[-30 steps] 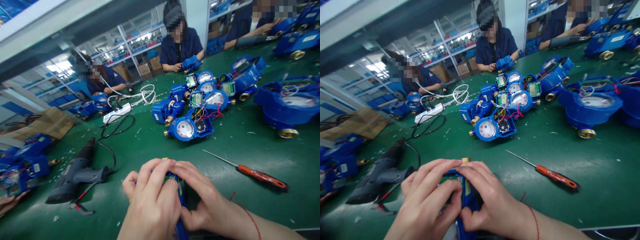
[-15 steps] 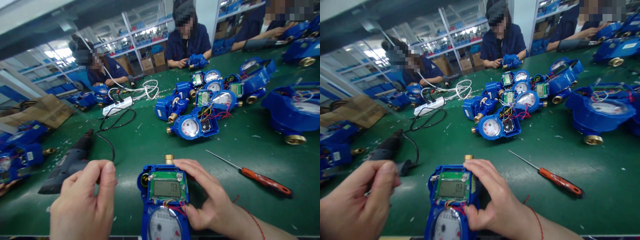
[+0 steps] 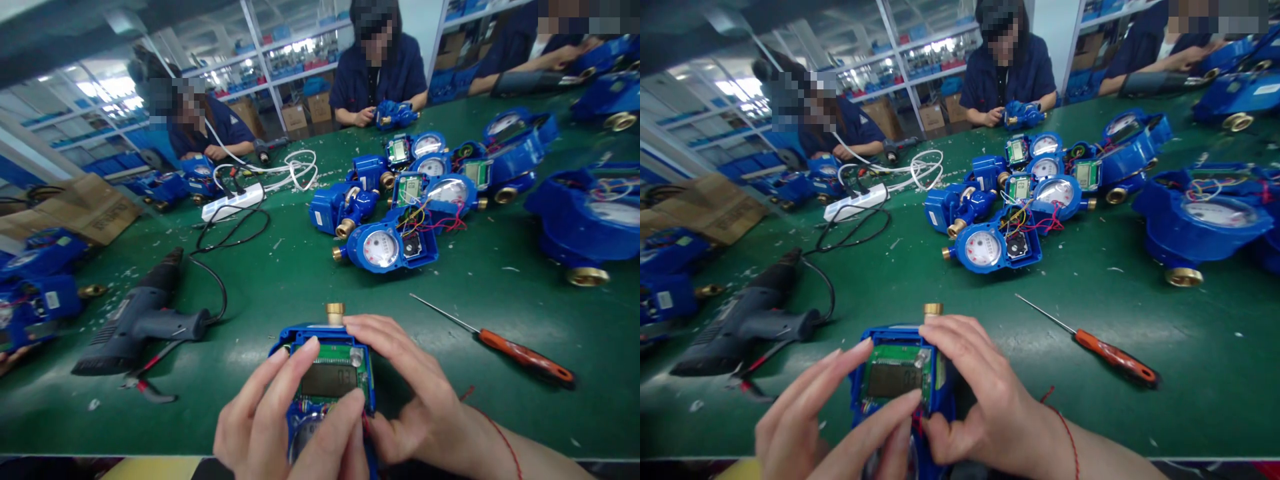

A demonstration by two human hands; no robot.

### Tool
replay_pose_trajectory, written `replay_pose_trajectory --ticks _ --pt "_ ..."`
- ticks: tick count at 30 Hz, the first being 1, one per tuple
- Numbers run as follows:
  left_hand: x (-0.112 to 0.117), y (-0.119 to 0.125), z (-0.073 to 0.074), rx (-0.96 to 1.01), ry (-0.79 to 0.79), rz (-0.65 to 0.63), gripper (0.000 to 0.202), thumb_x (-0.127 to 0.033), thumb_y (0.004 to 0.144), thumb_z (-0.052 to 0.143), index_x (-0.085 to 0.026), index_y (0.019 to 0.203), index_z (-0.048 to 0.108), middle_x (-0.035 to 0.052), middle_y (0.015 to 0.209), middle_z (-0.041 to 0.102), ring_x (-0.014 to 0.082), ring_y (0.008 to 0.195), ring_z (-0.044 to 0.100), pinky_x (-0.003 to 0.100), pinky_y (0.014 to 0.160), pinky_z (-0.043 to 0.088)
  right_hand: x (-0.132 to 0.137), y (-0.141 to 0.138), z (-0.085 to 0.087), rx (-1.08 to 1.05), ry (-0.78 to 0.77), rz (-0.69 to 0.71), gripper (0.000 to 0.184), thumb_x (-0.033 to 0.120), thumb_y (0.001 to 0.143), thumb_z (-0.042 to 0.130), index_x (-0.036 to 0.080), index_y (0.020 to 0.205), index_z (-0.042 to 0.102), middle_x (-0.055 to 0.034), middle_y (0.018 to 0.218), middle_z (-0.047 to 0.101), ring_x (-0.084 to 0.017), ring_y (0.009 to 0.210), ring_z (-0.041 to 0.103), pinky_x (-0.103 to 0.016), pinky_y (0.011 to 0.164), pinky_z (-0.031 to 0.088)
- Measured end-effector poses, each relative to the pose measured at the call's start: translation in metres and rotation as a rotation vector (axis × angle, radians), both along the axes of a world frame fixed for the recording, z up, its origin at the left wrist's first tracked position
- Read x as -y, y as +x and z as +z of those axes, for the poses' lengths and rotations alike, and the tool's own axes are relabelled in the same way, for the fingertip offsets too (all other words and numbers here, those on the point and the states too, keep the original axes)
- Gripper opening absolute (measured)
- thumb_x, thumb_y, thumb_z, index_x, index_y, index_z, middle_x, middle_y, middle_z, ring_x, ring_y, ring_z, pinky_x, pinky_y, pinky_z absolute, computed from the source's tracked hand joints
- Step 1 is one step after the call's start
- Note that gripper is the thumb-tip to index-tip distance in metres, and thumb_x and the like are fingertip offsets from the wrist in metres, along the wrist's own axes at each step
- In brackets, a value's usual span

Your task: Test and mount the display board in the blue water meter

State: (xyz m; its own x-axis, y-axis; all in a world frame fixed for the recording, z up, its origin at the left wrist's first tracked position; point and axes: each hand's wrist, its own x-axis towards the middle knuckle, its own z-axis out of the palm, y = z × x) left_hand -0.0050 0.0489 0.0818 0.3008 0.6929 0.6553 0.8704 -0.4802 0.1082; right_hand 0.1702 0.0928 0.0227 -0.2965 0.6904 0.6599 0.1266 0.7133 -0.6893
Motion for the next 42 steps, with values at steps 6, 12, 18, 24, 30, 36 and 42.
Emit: replay_pose_trajectory --ticks 6,12,18,24,30,36,42 --pt "0.0 0.002 -0.006 -0.048 0.161 -0.052 0.037 -0.006 0.064 0.075 -0.028 0.094 0.074 0.0004 0.152 0.044 0.0245 0.127 0.047 0.037 0.097 0.035 -0.001 -0.001 0.005 0.003 0.045 0.007 0.068 0.023 0.075 0.063 0.011 0.138 0.041 -0.0112 0.131 0.052 -0.024 0.124 0.048 -0.039 0.109 0.04" --pt "0.005 0.017 -0.005 0.016 0.131 0.034 0.027 -0.009 0.077 0.067 -0.028 0.094 0.073 -0.0033 0.148 0.047 0.0247 0.126 0.047 0.041 0.098 0.035 -0.002 0.001 0.005 0.019 0.072 -0.011 0.066 0.028 0.079 0.062 0.013 0.139 0.04 -0.013 0.13 0.053 -0.027 0.123 0.05 -0.043 0.105 0.044" --pt "-0.001 0.015 0.002 -0.023 0.043 -0.025 0.03 -0.006 0.079 0.06 -0.029 0.097 0.068 0.0033 0.135 0.052 0.0257 0.121 0.048 0.042 0.099 0.037 -0.001 0.0 0.004 0.01 0.041 0.004 0.066 0.029 0.079 0.064 0.015 0.139 0.04 -0.0125 0.129 0.054 -0.028 0.122 0.05 -0.045 0.104 0.044" --pt "-0.006 0.009 0.005 0.022 -0.097 -0.152 0.028 -0.003 0.08 0.056 -0.022 0.099 0.064 0.0117 0.136 0.042 0.0272 0.126 0.042 0.043 0.1 0.036 -0.001 0.0 0.007 -0.005 0.033 0.004 0.067 0.023 0.075 0.063 0.014 0.138 0.041 -0.012 0.129 0.053 -0.026 0.122 0.049 -0.043 0.106 0.043" --pt "0.001 0.011 0.003 0.166 -0.102 -0.106 0.026 -0.001 0.078 0.055 -0.023 0.088 0.065 0.0081 0.129 0.05 0.0254 0.117 0.052 0.042 0.095 0.049 -0.001 0.0 0.01 -0.003 0.023 0.029 0.069 0.023 0.074 0.065 0.015 0.138 0.042 -0.0111 0.129 0.053 -0.026 0.122 0.049 -0.042 0.105 0.043" --pt "0.006 0.007 0.001 0.19 -0.108 -0.087 0.031 0.002 0.077 0.057 -0.023 0.094 0.067 0.0093 0.136 0.047 0.0273 0.122 0.048 0.048 0.1 0.048 -0.002 -0.002 0.01 0.017 0.025 0.022 0.068 0.021 0.074 0.063 0.016 0.138 0.042 -0.0111 0.129 0.054 -0.026 0.121 0.049 -0.043 0.104 0.044" --pt "0.003 0.003 0.002 0.037 -0.031 -0.144 0.034 0.0 0.075 0.062 -0.018 0.104 0.067 0.0127 0.147 0.038 0.0316 0.13 0.041 0.048 0.103 0.042 -0.001 -0.001 0.009 0.028 0.042 0.013 0.066 0.022 0.076 0.061 0.016 0.138 0.042 -0.012 0.128 0.055 -0.028 0.121 0.05 -0.045 0.102 0.045"
